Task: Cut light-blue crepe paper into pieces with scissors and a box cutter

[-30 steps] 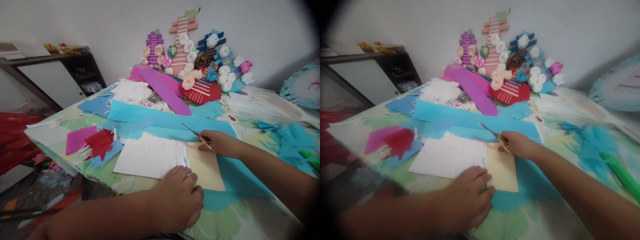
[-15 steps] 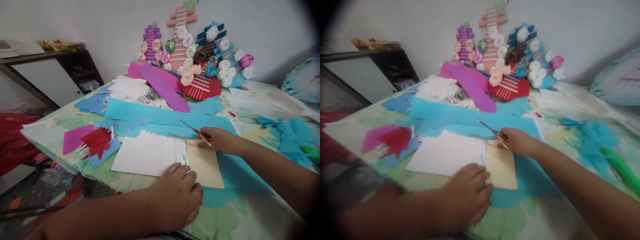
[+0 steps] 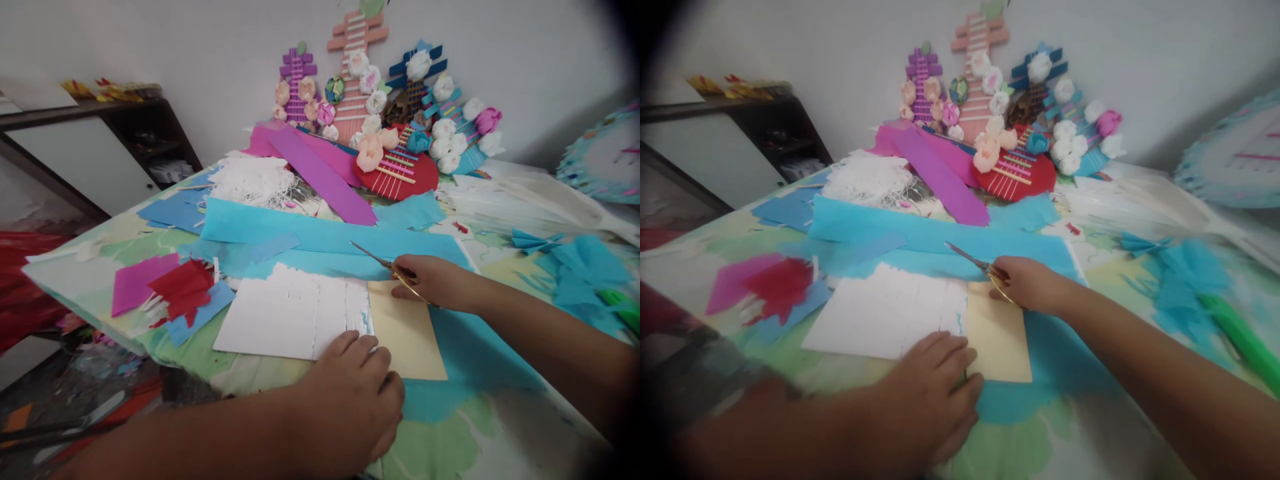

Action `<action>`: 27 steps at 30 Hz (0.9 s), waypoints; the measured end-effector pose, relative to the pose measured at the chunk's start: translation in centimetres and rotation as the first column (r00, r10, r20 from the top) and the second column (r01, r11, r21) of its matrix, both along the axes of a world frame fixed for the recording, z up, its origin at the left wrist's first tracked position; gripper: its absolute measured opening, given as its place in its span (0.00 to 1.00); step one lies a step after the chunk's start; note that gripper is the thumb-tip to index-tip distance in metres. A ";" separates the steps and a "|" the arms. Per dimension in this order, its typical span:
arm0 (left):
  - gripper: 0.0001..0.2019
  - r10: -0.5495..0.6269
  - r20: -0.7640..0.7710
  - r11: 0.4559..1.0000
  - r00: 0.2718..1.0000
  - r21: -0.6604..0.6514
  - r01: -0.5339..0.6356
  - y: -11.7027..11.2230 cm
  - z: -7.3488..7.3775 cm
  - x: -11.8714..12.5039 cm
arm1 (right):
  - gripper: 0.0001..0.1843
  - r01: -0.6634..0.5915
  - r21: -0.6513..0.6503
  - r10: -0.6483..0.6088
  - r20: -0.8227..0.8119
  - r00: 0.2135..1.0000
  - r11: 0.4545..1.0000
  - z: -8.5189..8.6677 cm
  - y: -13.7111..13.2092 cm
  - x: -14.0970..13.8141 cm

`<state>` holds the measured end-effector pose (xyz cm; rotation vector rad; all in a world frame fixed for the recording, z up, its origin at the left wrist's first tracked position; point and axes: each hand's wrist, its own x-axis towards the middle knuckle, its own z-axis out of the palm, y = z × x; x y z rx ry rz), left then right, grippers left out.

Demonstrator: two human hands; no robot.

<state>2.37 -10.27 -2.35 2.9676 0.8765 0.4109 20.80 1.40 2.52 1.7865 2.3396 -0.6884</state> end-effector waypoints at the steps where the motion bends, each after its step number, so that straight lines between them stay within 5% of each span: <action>1: 0.13 -0.002 -0.003 1.000 1.000 -0.001 0.002 0.0 0.0 0.0 | 0.10 -0.004 -0.002 0.004 0.005 1.000 1.000 0.0 0.0 0.0; 10: 0.24 0.070 -0.007 0.990 0.998 -0.125 -0.070 0.8 1.0 0.3 | 0.08 -0.045 0.077 0.041 0.049 0.998 0.996 -0.6 -0.1 -0.2; 15: 0.19 0.075 -0.185 0.990 0.980 -0.106 -0.095 2.0 2.5 1.3 | 0.05 -0.070 0.121 0.063 0.058 0.996 0.990 -1.0 -0.2 -0.4; 20: 0.18 0.048 -0.135 0.998 0.990 -0.038 -0.054 3.0 2.5 1.6 | 0.10 -0.015 0.206 0.013 0.014 1.000 0.978 -1.2 -0.2 -0.1; 24: 0.14 -0.018 -0.180 1.000 0.984 -0.001 0.018 3.8 2.2 2.1 | 0.18 0.199 0.314 -0.142 -0.196 0.970 0.928 0.4 -0.3 1.2; 27: 0.13 -0.030 -0.210 0.999 0.977 0.030 0.038 4.5 2.5 2.7 | 0.24 0.415 0.236 -0.258 -0.498 0.828 0.879 1.9 -0.7 3.0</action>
